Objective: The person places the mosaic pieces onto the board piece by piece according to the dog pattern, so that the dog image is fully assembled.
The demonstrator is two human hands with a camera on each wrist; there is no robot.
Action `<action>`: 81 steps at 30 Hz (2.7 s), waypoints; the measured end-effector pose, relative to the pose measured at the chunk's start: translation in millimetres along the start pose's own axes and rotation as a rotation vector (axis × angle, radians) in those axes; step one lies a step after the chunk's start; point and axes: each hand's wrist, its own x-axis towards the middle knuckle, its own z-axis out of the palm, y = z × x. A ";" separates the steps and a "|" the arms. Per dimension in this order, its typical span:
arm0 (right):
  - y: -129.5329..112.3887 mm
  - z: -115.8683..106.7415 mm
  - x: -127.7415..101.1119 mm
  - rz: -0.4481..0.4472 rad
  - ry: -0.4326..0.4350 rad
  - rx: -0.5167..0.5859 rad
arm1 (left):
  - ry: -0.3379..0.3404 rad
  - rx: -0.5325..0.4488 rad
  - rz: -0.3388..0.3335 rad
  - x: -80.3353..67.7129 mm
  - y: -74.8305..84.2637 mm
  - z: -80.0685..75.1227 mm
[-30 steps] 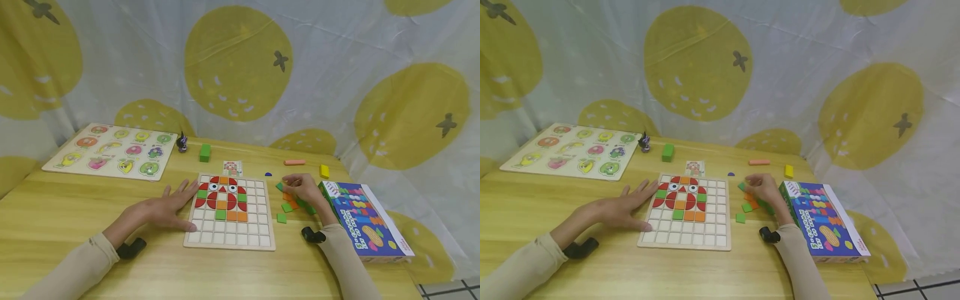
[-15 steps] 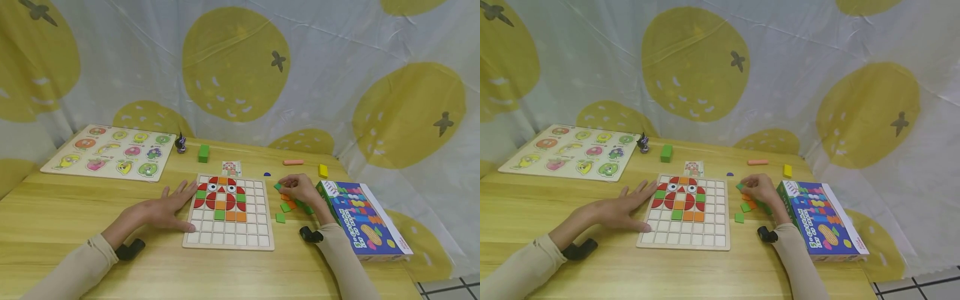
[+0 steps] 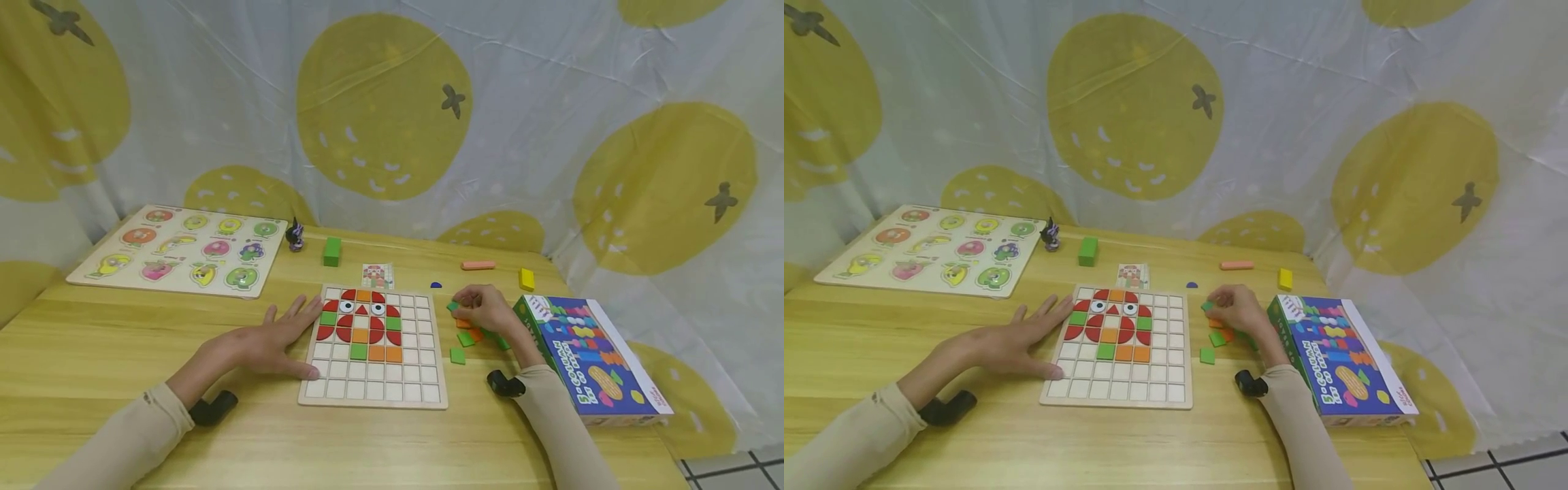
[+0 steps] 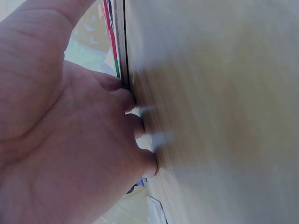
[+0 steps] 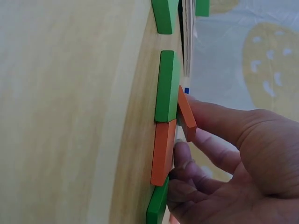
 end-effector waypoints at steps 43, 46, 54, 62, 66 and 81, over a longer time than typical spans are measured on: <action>-7.3 -5.3 -6.8 0.154 0.052 -0.130 | 0.010 0.001 -0.014 2.0 -2.6 1.7; -6.7 -5.0 -5.9 0.142 0.039 -0.129 | 0.011 0.002 -0.013 1.9 -2.2 1.8; -4.2 -4.4 -3.8 0.056 0.022 -0.105 | 0.012 0.002 -0.012 1.9 -2.5 1.4; -12.1 -0.8 -1.6 -0.036 -0.016 -0.036 | 0.010 0.010 -0.013 0.7 -2.2 1.6; -20.9 5.0 -0.7 -0.125 -0.116 0.032 | 0.011 0.012 -0.015 1.0 -1.9 1.5; -59.7 28.8 -7.3 -0.242 -0.438 0.068 | 0.010 0.013 -0.012 2.0 -2.5 0.8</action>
